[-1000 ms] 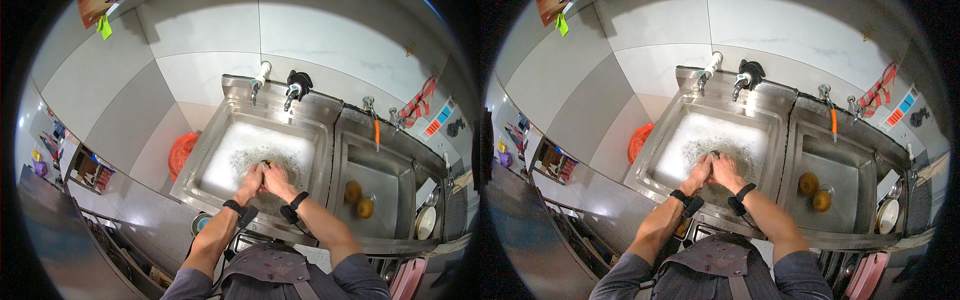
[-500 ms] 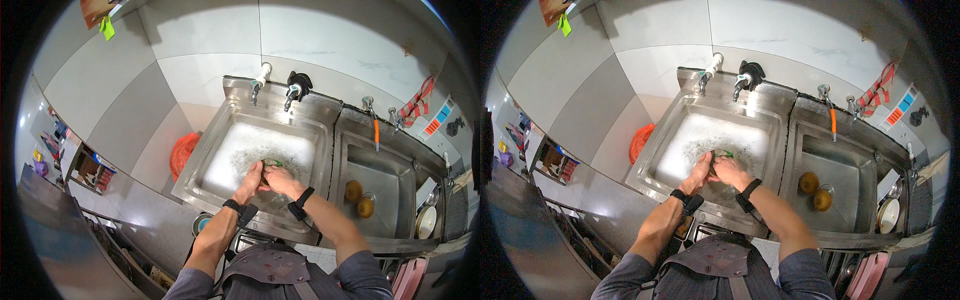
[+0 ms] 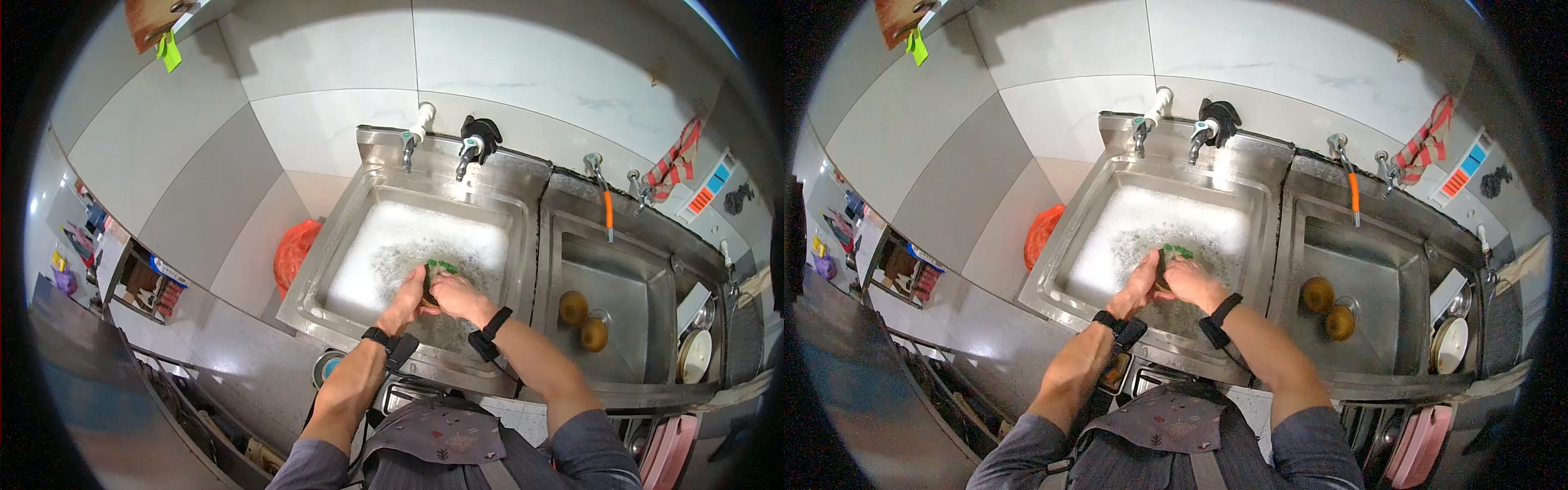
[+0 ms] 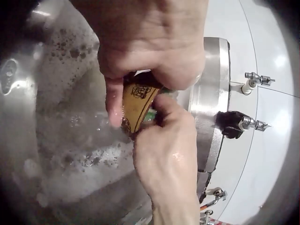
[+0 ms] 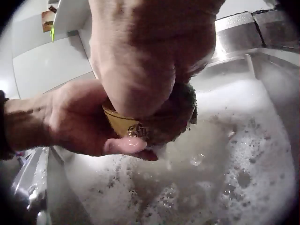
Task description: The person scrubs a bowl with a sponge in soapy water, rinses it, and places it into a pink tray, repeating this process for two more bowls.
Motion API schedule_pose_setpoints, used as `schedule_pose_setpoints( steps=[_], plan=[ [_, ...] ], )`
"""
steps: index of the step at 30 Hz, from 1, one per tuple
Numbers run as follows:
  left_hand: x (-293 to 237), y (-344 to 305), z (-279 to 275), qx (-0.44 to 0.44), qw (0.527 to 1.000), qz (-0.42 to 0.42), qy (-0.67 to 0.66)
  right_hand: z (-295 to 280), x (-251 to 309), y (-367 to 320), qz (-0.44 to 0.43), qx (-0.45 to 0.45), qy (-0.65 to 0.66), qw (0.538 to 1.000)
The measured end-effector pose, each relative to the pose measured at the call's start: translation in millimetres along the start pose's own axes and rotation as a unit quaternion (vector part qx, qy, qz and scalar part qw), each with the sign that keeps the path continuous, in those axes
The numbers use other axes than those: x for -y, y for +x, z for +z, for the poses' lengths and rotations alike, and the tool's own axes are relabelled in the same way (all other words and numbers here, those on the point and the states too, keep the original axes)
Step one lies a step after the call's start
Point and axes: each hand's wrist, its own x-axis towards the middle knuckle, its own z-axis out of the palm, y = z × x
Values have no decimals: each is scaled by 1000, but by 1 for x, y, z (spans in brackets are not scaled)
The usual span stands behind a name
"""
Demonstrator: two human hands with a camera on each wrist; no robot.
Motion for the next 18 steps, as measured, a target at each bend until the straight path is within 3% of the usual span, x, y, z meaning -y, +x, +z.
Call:
schedule_pose_setpoints(
  steps=[1,2,4,5,7,11,13,14,16,17,18],
  plan=[
    [-2,0,2,-11,1000,-5,10,8,-4,2,-17,-98,-5,995],
    [-3,-1,3,-23,1000,-11,19,16,-8,8,-17,-99,-6,995],
    [4,11,-6,-4,1000,-13,-6,22,-5,17,83,-173,294,936],
    [10,17,-12,16,999,-16,-32,21,-3,18,84,-174,295,936],
    [5,13,-11,7,1000,-14,-17,8,3,14,73,-110,445,885],
    [1,16,-24,25,1000,-4,-15,-5,7,5,79,-75,384,917],
    [-6,8,-19,34,999,-5,-2,-20,1,3,68,57,217,972],
    [-6,5,-12,24,1000,3,12,-20,1,3,66,58,217,972],
    [-4,5,-8,18,999,11,26,-7,-6,5,10,-16,54,998],
    [-2,8,-7,23,999,13,21,1,-10,5,-17,-79,49,996],
    [-3,9,-6,27,999,15,16,6,-9,6,-17,-80,47,996]
  ],
)
